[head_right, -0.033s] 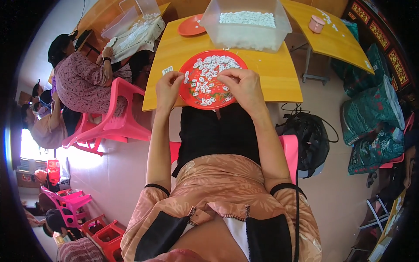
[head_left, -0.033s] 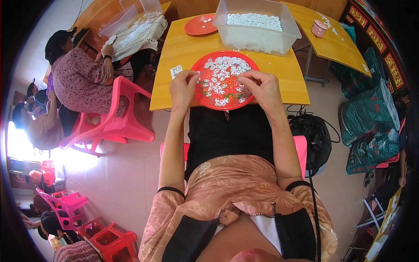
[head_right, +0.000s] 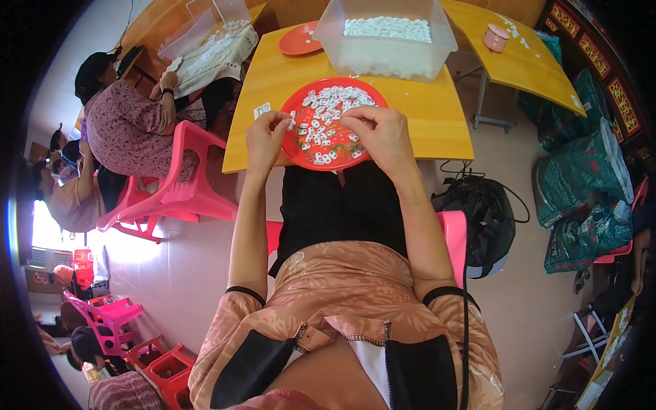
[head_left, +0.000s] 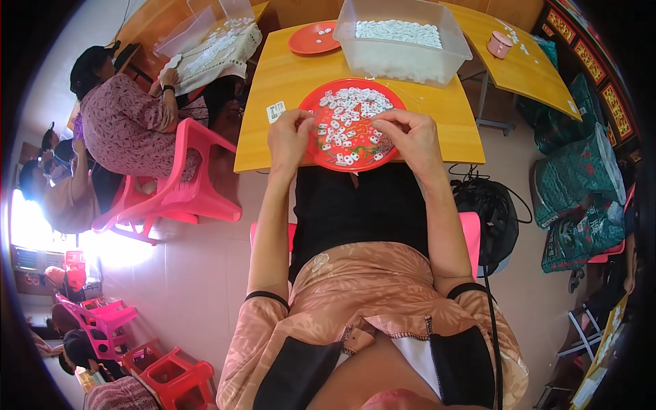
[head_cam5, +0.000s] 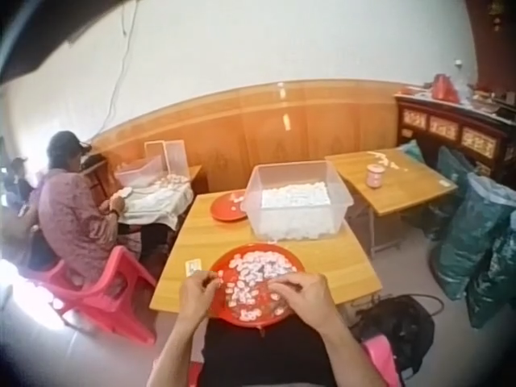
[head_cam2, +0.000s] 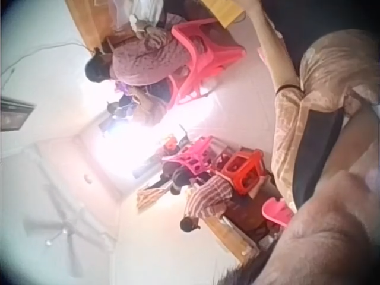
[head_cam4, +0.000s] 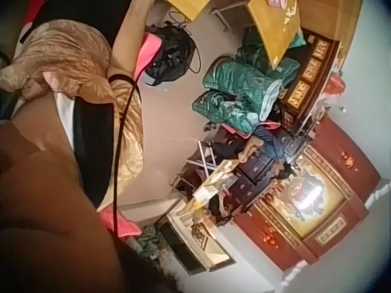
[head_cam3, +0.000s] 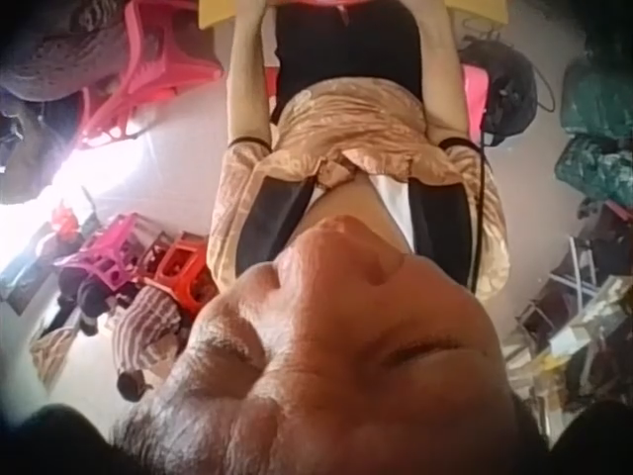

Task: Inspecting and sorting small white plastic cubes with black markings on a red tray.

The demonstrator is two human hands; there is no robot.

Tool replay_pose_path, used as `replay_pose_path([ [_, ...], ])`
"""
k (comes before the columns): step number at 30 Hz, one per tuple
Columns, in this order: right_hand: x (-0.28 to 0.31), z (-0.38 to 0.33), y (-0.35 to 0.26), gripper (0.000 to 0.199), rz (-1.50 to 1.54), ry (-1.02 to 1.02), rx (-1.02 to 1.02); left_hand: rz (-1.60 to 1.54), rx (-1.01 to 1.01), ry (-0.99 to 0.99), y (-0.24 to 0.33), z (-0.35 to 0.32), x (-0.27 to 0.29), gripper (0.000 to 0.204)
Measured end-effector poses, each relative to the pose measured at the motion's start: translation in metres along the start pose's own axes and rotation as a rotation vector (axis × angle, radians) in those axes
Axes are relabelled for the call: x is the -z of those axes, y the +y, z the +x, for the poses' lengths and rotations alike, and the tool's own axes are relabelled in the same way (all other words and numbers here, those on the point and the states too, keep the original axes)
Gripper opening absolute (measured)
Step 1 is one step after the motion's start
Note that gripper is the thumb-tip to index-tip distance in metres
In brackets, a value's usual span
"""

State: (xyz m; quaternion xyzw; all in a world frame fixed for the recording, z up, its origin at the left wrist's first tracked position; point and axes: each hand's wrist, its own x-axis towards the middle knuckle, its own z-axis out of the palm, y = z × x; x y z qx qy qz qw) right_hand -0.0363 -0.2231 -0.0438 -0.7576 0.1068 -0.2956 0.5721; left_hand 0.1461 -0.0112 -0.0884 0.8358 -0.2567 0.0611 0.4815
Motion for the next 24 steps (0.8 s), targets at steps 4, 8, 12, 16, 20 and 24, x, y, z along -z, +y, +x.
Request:
replay_pose_path([
  [4,0.000,-0.001,-0.011,0.015,-0.010,-0.024,-0.050,0.303,-0.143,-0.048,-0.014,0.004,-0.016,0.014],
  [8,0.003,0.001,-0.011,0.015,-0.029,0.007,-0.074,0.491,-0.235,-0.150,-0.015,0.015,-0.030,0.012],
  [12,0.006,0.004,-0.012,0.015,-0.065,0.013,-0.052,0.491,-0.232,-0.222,-0.010,0.026,-0.034,0.012],
  [16,0.002,0.003,-0.018,0.015,-0.060,-0.009,-0.021,0.605,-0.204,-0.310,-0.011,0.038,-0.028,0.015],
  [20,-0.005,-0.007,-0.025,0.015,-0.086,0.027,0.053,0.510,-0.095,-0.445,0.001,0.044,-0.017,0.012],
  [24,-0.013,-0.010,-0.031,0.012,-0.055,-0.014,-0.008,0.317,-0.085,-0.283,-0.011,0.031,0.000,0.015],
])
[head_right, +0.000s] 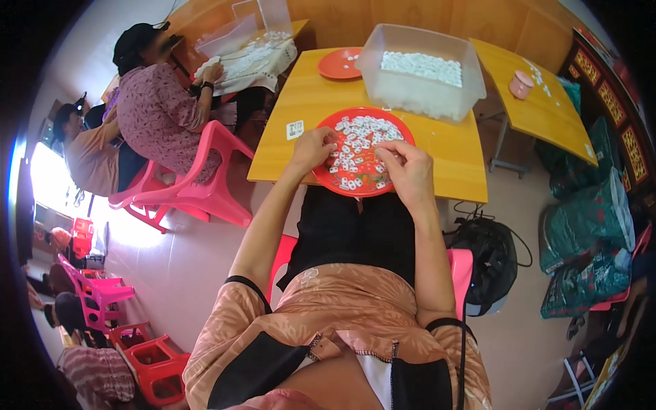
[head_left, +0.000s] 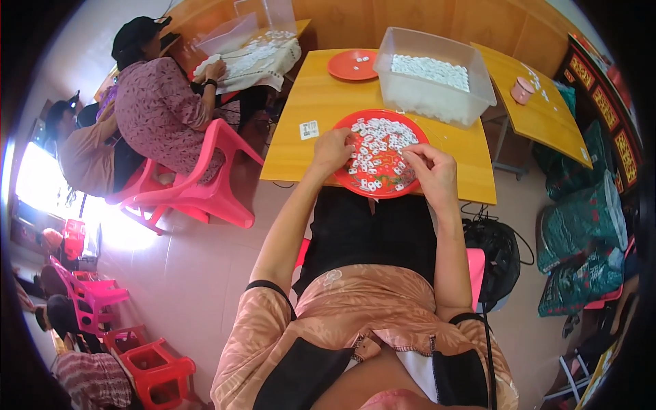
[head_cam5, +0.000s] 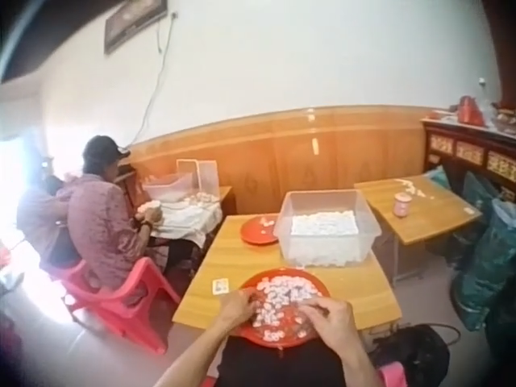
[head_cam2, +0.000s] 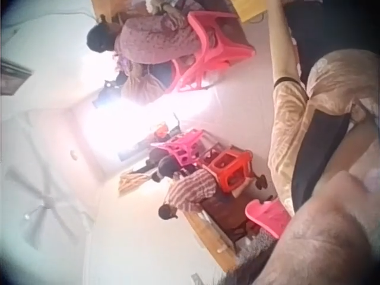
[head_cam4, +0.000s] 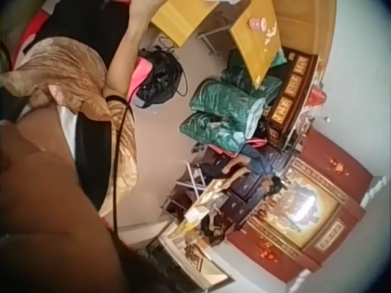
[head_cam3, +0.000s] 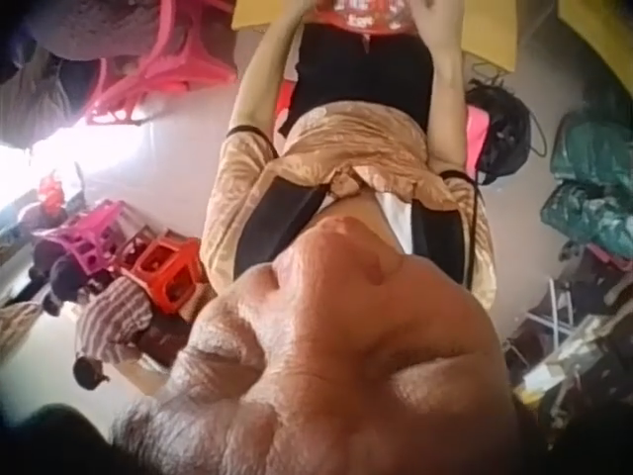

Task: Inspecting and sorting small white plastic cubes with black markings on a red tray.

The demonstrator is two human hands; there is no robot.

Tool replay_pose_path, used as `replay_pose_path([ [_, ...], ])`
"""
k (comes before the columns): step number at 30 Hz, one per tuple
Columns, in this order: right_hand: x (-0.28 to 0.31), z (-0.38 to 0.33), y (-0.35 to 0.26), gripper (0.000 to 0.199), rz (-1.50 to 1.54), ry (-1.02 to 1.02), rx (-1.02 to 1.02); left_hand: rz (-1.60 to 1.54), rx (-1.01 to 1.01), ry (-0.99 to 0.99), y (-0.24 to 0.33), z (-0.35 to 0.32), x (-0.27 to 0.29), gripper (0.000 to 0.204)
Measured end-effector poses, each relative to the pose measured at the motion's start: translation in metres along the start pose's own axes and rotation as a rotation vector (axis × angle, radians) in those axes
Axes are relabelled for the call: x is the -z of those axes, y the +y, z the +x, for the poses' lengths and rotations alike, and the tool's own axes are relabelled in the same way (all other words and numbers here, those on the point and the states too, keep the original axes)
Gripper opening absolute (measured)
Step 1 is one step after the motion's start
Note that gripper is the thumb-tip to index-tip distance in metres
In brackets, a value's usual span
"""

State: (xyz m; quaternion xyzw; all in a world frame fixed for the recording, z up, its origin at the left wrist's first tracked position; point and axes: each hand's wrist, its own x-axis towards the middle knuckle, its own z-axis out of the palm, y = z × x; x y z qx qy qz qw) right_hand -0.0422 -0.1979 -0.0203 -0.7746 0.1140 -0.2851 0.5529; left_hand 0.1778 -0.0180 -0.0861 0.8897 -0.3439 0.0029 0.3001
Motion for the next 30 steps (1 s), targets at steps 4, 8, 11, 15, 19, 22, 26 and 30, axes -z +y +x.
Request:
replay_pose_path([
  [4,-0.006,-0.001,-0.004,0.012,0.012,0.015,-0.012,-0.410,0.042,0.076,0.035,-0.043,0.025,0.019],
  [8,-0.020,-0.010,-0.029,0.011,0.021,-0.058,-0.026,-0.746,0.008,0.326,0.063,-0.099,0.044,0.015],
  [11,-0.033,-0.018,-0.034,0.011,0.092,-0.117,0.006,-0.998,0.105,0.265,0.068,-0.119,0.055,0.014],
  [15,-0.044,-0.029,-0.045,0.010,0.094,-0.146,0.036,-1.274,0.228,0.148,0.095,-0.128,0.077,0.017],
  [19,-0.047,-0.033,-0.056,0.010,0.136,-0.211,0.016,-1.365,0.264,0.133,0.096,-0.132,0.071,0.020],
  [22,-0.050,-0.033,-0.055,0.010,0.169,-0.204,0.036,-1.382,0.199,0.115,0.095,-0.130,0.070,0.026],
  [26,-0.050,-0.033,-0.050,0.011,0.138,-0.166,0.072,-1.400,0.222,0.077,0.102,-0.129,0.070,0.026],
  [30,-0.050,-0.029,-0.048,0.012,0.287,-0.184,0.002,-1.409,0.177,0.096,0.102,-0.127,0.065,0.024],
])
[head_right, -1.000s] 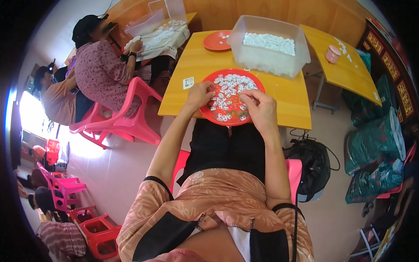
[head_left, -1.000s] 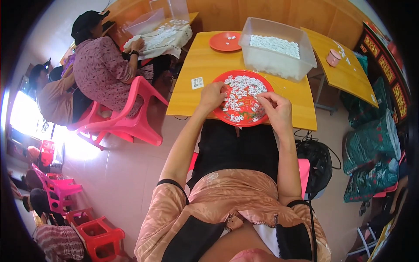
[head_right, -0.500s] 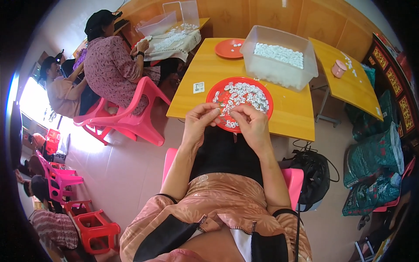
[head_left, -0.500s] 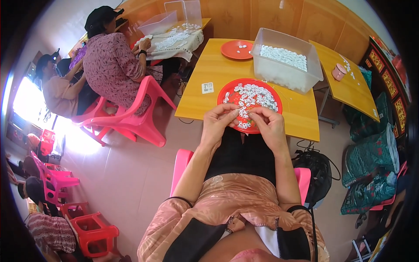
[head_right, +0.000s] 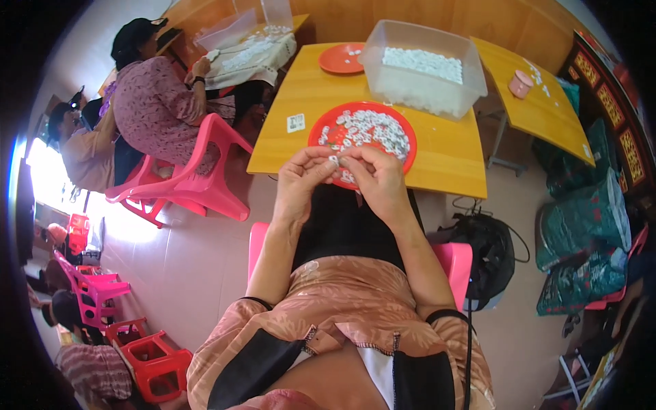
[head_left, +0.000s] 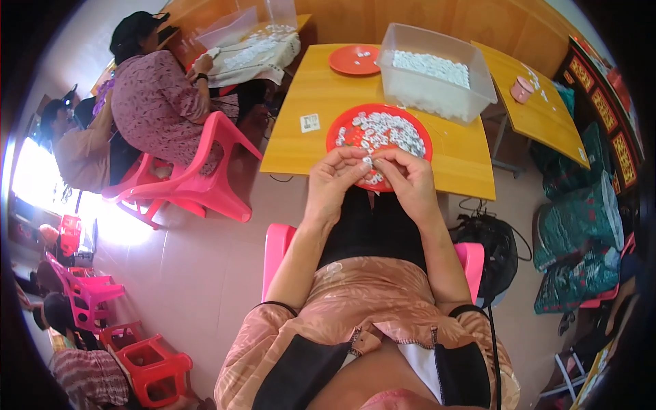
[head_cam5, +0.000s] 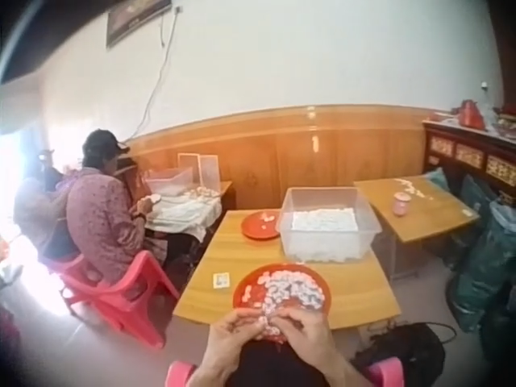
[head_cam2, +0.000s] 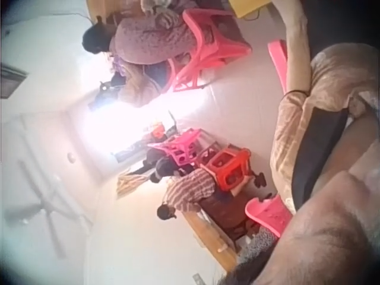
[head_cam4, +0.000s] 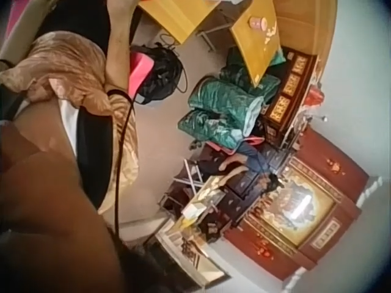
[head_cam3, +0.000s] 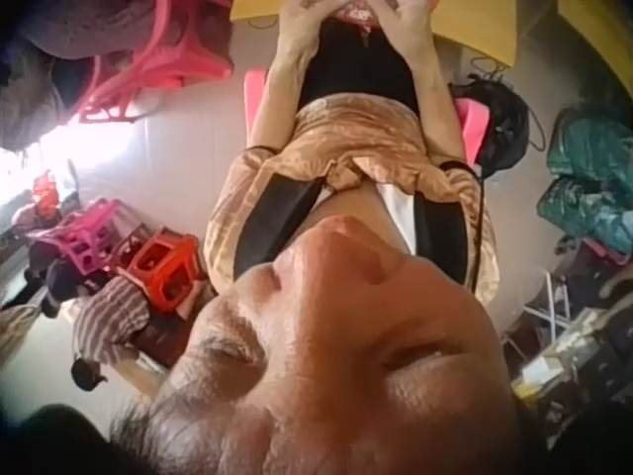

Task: Inspecting and sorting small white plastic cubes with black markings on a red tray.

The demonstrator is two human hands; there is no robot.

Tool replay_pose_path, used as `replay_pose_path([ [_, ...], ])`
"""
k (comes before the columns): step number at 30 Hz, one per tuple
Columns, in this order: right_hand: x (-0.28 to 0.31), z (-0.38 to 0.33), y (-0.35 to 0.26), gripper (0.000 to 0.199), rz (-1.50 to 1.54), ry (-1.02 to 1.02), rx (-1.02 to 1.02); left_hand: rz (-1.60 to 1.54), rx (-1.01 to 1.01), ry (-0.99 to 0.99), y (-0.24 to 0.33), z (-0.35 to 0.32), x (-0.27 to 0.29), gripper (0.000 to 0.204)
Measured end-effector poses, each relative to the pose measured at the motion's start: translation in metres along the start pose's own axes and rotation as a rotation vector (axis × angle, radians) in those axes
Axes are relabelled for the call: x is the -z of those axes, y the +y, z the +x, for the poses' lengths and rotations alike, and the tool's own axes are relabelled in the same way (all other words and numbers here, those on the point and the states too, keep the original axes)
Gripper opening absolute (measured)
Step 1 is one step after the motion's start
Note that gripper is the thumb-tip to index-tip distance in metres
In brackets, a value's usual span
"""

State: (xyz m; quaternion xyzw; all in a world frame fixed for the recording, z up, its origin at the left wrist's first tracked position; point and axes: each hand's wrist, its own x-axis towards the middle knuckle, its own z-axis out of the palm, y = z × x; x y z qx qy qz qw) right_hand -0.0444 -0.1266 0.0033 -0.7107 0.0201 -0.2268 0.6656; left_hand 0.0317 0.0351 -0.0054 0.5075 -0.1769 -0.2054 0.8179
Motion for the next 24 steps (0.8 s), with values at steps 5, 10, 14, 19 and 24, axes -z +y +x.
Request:
replay_pose_path([
  [5,0.007,0.001,0.008,0.013,0.080,-0.026,-0.097,0.007,0.027,0.015,-0.003,0.002,-0.006,0.022],
  [10,0.008,0.002,0.008,0.012,0.162,-0.029,-0.127,0.008,0.042,0.021,-0.005,0.004,-0.007,0.021],
  [14,0.011,0.001,0.011,0.013,0.205,-0.061,-0.141,0.000,0.038,0.056,-0.005,0.002,-0.008,0.021],
  [19,0.011,0.000,0.011,0.013,0.239,-0.062,-0.157,0.001,0.035,0.061,-0.005,0.001,-0.009,0.021],
  [24,0.012,0.001,0.012,0.013,0.221,-0.065,-0.177,0.063,-0.017,0.051,-0.005,0.000,-0.012,0.020],
])
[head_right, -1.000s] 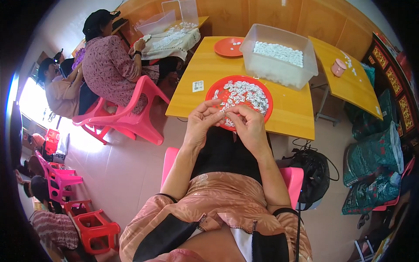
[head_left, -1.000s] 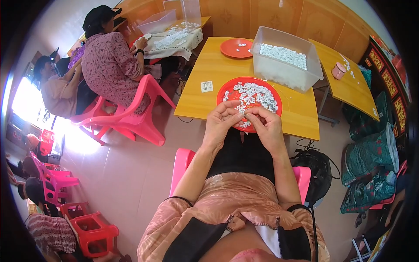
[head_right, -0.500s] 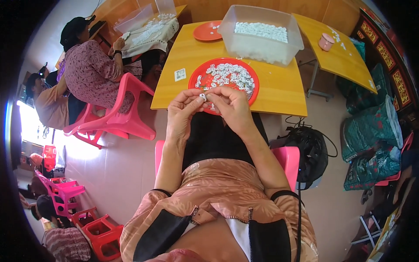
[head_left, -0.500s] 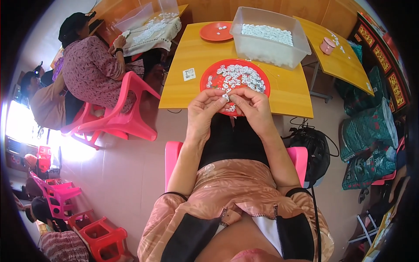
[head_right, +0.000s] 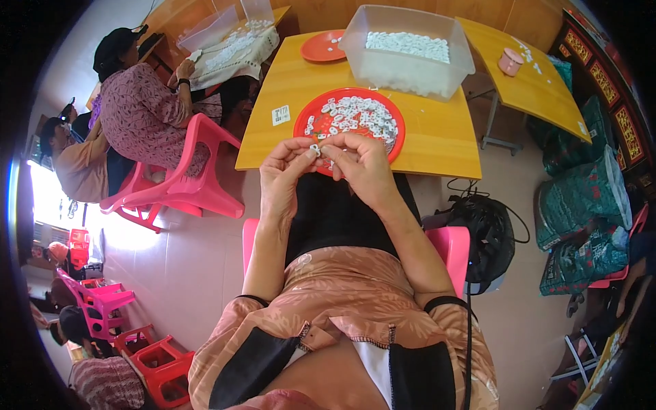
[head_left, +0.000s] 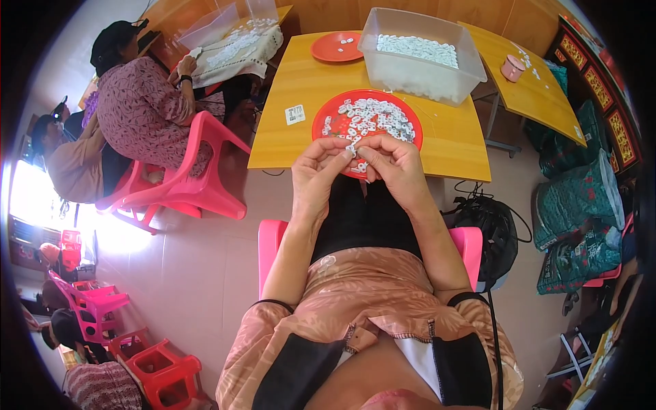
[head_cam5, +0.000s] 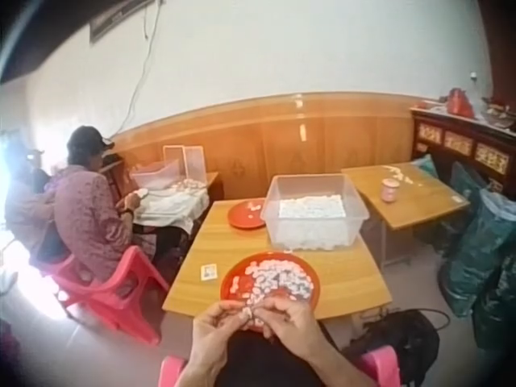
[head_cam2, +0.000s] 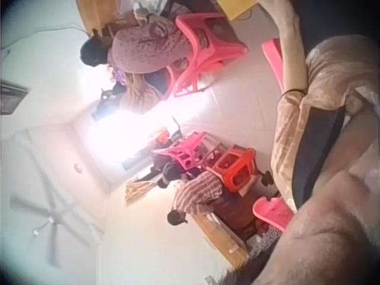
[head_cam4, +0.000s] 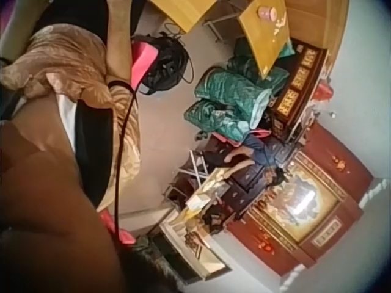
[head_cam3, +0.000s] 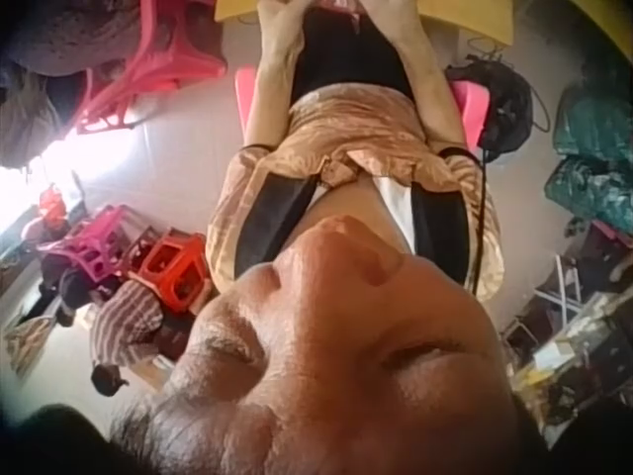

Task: Inspecting and sorting small white plastic cubes with black markings on a red tray.

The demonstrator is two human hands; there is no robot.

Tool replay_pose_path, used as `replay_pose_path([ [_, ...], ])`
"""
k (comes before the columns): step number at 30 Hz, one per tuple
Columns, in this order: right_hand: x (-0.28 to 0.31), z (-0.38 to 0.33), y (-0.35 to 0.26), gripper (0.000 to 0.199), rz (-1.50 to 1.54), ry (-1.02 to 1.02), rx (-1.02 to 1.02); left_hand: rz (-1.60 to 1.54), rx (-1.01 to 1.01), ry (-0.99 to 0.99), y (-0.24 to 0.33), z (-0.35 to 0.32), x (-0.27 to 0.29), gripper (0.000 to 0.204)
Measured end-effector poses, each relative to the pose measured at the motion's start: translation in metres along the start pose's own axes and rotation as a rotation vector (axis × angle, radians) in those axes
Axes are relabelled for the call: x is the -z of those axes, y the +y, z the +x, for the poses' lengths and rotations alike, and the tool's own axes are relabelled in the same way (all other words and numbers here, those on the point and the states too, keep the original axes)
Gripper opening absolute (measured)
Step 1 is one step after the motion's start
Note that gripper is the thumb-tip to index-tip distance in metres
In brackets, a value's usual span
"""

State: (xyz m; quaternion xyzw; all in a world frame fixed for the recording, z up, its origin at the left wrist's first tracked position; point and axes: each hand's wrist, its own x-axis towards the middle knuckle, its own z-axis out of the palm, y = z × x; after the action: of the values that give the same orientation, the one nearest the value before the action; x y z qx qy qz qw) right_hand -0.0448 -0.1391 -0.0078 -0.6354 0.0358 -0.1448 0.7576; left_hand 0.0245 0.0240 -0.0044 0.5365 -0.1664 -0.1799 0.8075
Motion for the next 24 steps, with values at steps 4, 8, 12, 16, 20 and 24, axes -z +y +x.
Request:
replay_pose_path([
  [4,-0.0014,-0.0001,0.0011,0.013,0.001,0.026,0.047,0.040,-0.048,0.011,-0.0013,-0.0015,-0.0026,0.020],
  [8,-0.0007,-0.0002,0.0007,0.012,-0.005,0.029,0.046,0.066,-0.062,0.022,-0.0015,-0.0017,-0.0026,0.020],
  [12,0.0016,-0.0001,0.0016,0.012,-0.072,0.001,0.047,0.105,-0.075,0.017,-0.0003,-0.0023,-0.0023,0.020],
  [16,-0.0039,-0.0008,0.0009,0.012,-0.072,0.068,0.097,0.137,-0.099,0.014,0.0011,-0.0048,-0.0048,0.019],
  [20,0.0003,0.0003,0.0056,0.012,-0.120,0.049,0.117,0.171,-0.118,0.035,0.0008,-0.0074,-0.0072,0.018],
  [24,-0.0015,-0.0013,0.0041,0.012,-0.134,0.051,0.098,0.219,-0.075,0.050,0.0023,-0.0098,-0.0059,0.018],
])
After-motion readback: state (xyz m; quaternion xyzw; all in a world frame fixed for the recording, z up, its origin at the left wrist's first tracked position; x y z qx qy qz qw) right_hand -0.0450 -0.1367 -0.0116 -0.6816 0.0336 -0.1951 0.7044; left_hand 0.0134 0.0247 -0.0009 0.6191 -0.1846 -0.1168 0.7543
